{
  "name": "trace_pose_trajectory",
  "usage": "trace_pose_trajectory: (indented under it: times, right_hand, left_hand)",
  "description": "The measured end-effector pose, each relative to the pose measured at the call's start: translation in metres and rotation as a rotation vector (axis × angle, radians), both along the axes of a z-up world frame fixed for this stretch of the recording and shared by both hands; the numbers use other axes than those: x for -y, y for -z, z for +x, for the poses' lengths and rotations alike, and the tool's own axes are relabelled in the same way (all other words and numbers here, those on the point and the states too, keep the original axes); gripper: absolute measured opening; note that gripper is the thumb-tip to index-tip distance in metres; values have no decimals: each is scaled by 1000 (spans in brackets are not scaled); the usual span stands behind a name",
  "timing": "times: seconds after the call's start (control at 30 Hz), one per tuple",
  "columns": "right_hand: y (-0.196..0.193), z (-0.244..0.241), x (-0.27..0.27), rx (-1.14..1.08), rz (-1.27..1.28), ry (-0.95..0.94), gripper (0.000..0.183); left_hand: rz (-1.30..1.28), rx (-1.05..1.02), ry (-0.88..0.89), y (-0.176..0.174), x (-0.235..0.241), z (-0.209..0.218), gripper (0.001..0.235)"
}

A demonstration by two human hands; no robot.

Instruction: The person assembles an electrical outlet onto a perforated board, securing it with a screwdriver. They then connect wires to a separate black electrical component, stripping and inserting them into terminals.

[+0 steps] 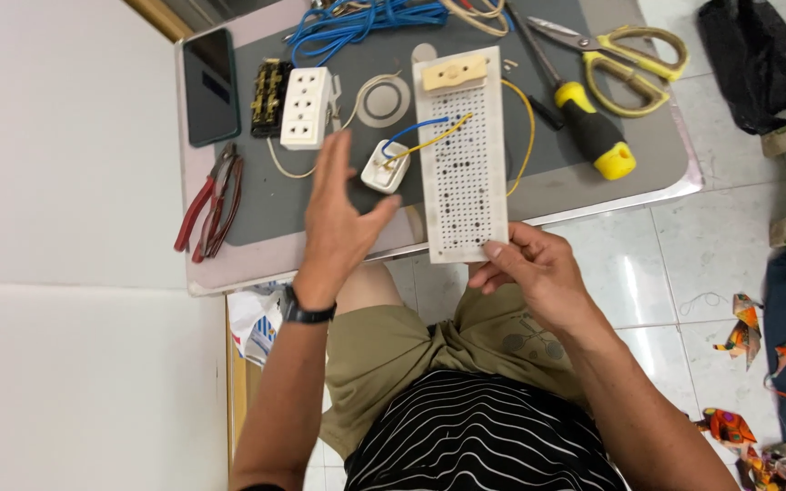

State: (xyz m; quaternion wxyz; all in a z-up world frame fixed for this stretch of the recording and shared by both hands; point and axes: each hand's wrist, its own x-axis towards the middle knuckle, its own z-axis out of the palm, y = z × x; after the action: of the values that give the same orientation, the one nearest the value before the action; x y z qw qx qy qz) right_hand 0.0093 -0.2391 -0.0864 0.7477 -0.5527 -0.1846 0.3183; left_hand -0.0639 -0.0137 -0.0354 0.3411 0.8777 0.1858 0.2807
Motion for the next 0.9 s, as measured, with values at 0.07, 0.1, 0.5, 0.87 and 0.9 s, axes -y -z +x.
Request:
trace_pose_trajectory:
  times: [0.07, 0.1, 0.5, 0.87, 0.9]
  right_hand:
    - [-5, -2, -1, 3, 1, 34, 25]
    - [-5, -3, -2, 4, 3, 30, 25]
    - [-16, -7, 3, 19, -99, 97, 22]
    - [-33, -11, -1, 100, -230, 91, 22]
    - [-36, -12, -2, 100, -229, 90, 22]
  left_hand:
    - [-13, -208, 145, -5, -7, 6, 96]
    - [-12, -207, 140, -2, -12, 10, 96]
    - [343, -311, 291, -69, -22, 18, 53]
    - [926, -520, 370, -108, 4, 31, 45]
    - [928, -520, 369, -106, 5, 36, 45]
